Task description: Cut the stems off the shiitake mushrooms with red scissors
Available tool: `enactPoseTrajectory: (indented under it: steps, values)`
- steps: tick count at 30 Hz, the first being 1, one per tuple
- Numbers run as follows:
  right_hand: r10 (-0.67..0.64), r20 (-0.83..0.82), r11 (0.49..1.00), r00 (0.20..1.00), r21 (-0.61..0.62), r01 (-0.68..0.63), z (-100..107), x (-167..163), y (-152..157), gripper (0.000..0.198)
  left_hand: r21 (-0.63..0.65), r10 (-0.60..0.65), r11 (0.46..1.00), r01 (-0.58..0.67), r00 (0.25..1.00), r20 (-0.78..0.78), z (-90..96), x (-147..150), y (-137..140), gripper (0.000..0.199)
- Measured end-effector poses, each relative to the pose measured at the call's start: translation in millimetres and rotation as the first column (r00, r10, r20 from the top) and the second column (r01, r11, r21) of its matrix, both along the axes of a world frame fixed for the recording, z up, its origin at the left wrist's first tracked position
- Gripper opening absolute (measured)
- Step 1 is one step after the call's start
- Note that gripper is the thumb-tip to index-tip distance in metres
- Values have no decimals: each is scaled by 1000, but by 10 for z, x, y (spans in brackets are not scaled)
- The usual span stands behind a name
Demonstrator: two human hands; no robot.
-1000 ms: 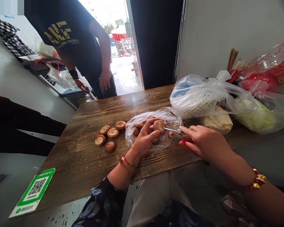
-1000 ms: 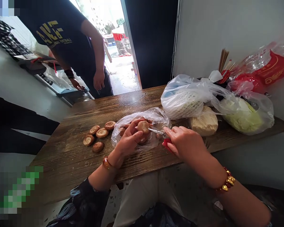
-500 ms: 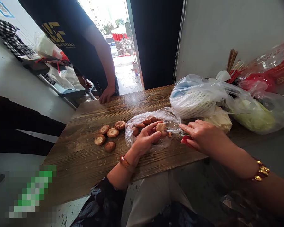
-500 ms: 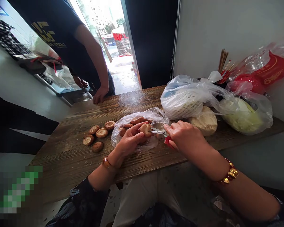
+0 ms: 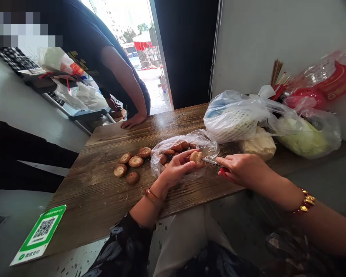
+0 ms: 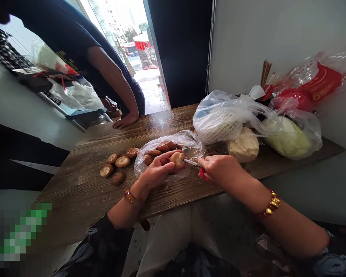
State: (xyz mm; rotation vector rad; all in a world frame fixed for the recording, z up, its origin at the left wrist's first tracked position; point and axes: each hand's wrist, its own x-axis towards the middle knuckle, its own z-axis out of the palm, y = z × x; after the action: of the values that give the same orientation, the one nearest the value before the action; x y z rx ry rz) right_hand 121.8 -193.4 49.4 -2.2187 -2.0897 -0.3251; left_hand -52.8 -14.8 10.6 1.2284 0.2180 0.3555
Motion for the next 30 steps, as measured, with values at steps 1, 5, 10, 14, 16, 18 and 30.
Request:
enactPoseTrajectory:
  steps: [1, 5, 10, 14, 16, 18, 30]
  values:
    - [-9, -23, 1000, 1000, 3, 9, -9, -17, -43, 26, 20, 3, 1000, -4, 1000, 4, 3, 0, -8, 57]
    - [-48, -164, 999, 985, -13, 46, -3, -53, -239, 27, 116, 34, 992, -41, 997, 63, 7, 20, -22, 54]
    - [1, -512, 1000, 859, 24, 13, -28, -103, -359, 36, 242, 172, 951, -193, 979, 108, 24, 21, -81, 69]
    - [46, -657, 999, 753, 24, -40, -101, -211, -323, 39, 354, 254, 892, -280, 960, 119, 0, -62, -260, 72]
    - [51, -684, 999, 728, 24, -47, -119, -253, -305, 41, 323, 276, 896, -306, 952, 136, -27, -112, -372, 71]
    - [53, -693, 998, 719, 12, -62, -121, -274, -306, 43, 285, 309, 898, -336, 941, 137, -51, -154, -479, 70]
    - [32, -481, 999, 876, 1, -37, -149, -324, -531, 37, 167, 308, 928, -333, 938, 160, -186, -302, -833, 55]
